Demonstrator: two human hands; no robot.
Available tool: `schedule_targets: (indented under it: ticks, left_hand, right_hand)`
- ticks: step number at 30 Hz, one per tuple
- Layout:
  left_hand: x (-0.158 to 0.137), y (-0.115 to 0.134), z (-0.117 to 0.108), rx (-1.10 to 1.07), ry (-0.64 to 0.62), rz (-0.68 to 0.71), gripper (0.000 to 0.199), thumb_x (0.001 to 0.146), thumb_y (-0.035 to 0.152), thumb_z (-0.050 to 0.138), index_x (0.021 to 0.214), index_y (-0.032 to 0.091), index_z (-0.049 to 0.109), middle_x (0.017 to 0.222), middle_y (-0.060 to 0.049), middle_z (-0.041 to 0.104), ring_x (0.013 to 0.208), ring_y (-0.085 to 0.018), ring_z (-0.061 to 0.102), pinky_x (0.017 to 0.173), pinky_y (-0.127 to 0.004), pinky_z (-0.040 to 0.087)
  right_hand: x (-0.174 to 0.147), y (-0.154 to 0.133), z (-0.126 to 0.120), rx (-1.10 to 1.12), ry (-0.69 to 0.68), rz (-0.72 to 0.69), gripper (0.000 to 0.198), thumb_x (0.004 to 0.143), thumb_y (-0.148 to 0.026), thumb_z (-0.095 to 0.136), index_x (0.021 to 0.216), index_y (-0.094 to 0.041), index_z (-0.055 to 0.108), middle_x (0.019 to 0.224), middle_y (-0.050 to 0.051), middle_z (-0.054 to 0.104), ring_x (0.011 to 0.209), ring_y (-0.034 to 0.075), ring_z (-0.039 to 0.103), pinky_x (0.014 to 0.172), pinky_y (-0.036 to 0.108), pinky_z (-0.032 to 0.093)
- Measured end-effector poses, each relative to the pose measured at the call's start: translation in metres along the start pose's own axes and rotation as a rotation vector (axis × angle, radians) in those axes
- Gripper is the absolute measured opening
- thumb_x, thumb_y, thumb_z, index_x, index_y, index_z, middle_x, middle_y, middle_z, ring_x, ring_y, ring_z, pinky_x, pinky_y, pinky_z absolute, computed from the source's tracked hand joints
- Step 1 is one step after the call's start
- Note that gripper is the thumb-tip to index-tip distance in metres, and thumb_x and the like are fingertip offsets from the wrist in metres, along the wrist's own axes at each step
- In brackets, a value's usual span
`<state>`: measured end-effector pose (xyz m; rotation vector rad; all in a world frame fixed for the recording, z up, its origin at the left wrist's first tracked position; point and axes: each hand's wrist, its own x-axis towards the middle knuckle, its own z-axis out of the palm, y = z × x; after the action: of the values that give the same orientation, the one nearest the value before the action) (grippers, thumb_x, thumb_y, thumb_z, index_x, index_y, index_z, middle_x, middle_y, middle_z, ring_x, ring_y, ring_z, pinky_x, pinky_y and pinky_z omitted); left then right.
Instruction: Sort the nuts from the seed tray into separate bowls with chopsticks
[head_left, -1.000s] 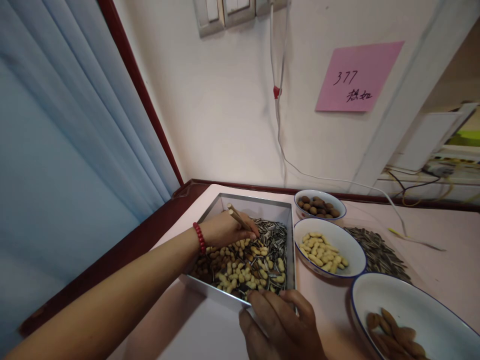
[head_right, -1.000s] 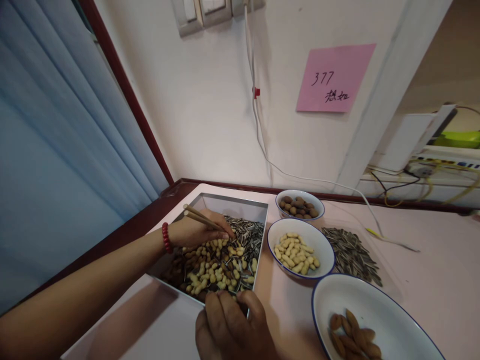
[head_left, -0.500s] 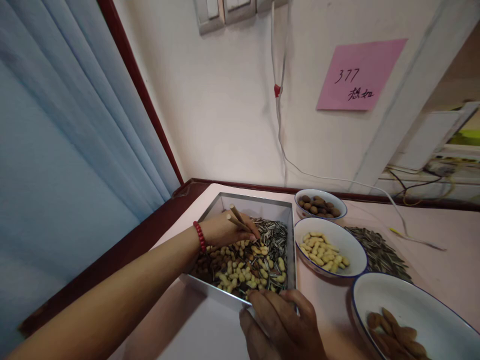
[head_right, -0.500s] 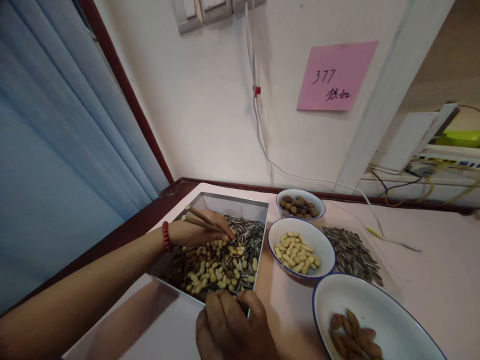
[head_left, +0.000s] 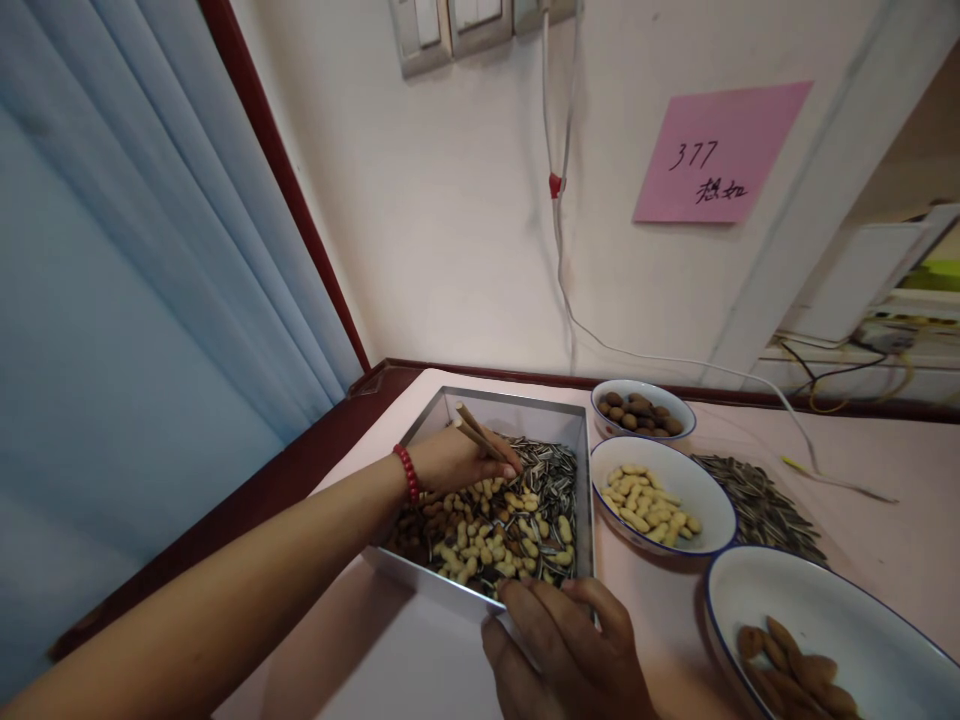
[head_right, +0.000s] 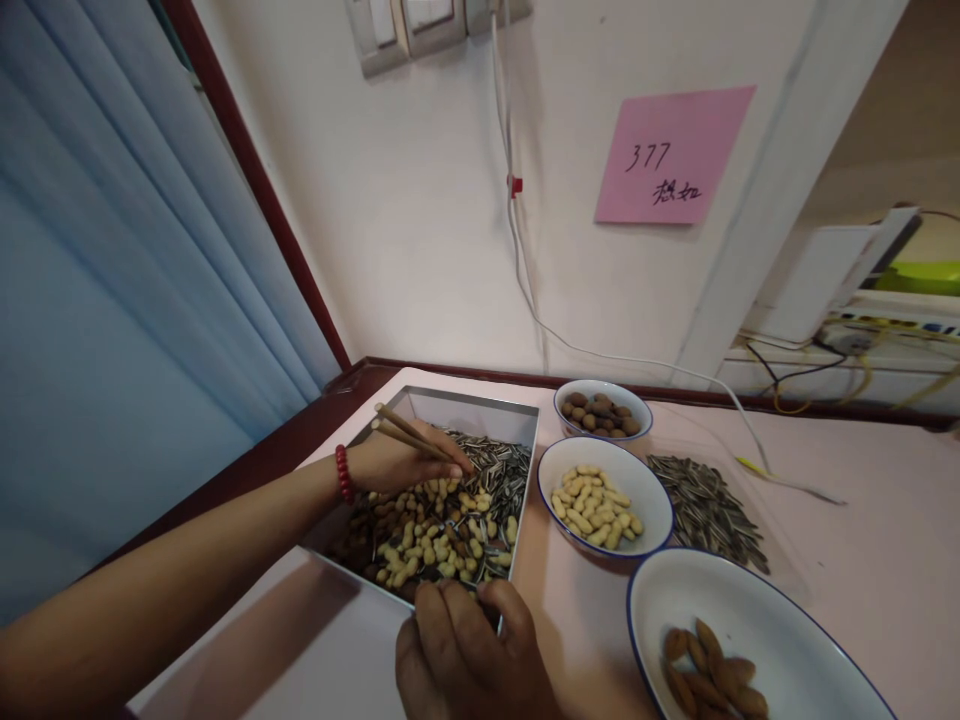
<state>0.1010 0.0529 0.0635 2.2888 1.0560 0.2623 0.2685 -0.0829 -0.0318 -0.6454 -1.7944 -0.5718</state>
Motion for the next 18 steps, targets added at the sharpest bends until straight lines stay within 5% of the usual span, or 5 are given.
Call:
schedule_targets:
  ticks: [18]
  left_hand:
    - [-0.007,-0.002,-0.01,-0.159,0.164,0.025,0.024,0.09,0.033,0.065,0.101,0.016,0.078,0.092,-0.007,0.077,0.084,-0.018,0.068,0.074,-0.025,0.053]
  right_hand:
    - [0.001,0.0,0.001,-0.019,0.02,-0.016,0.023,0.087,-0.008,0.057,0.074,-0.021,0.071,0.088,0.003,0.072,0.094,0.015,0.057,0.094,0.039,0.037]
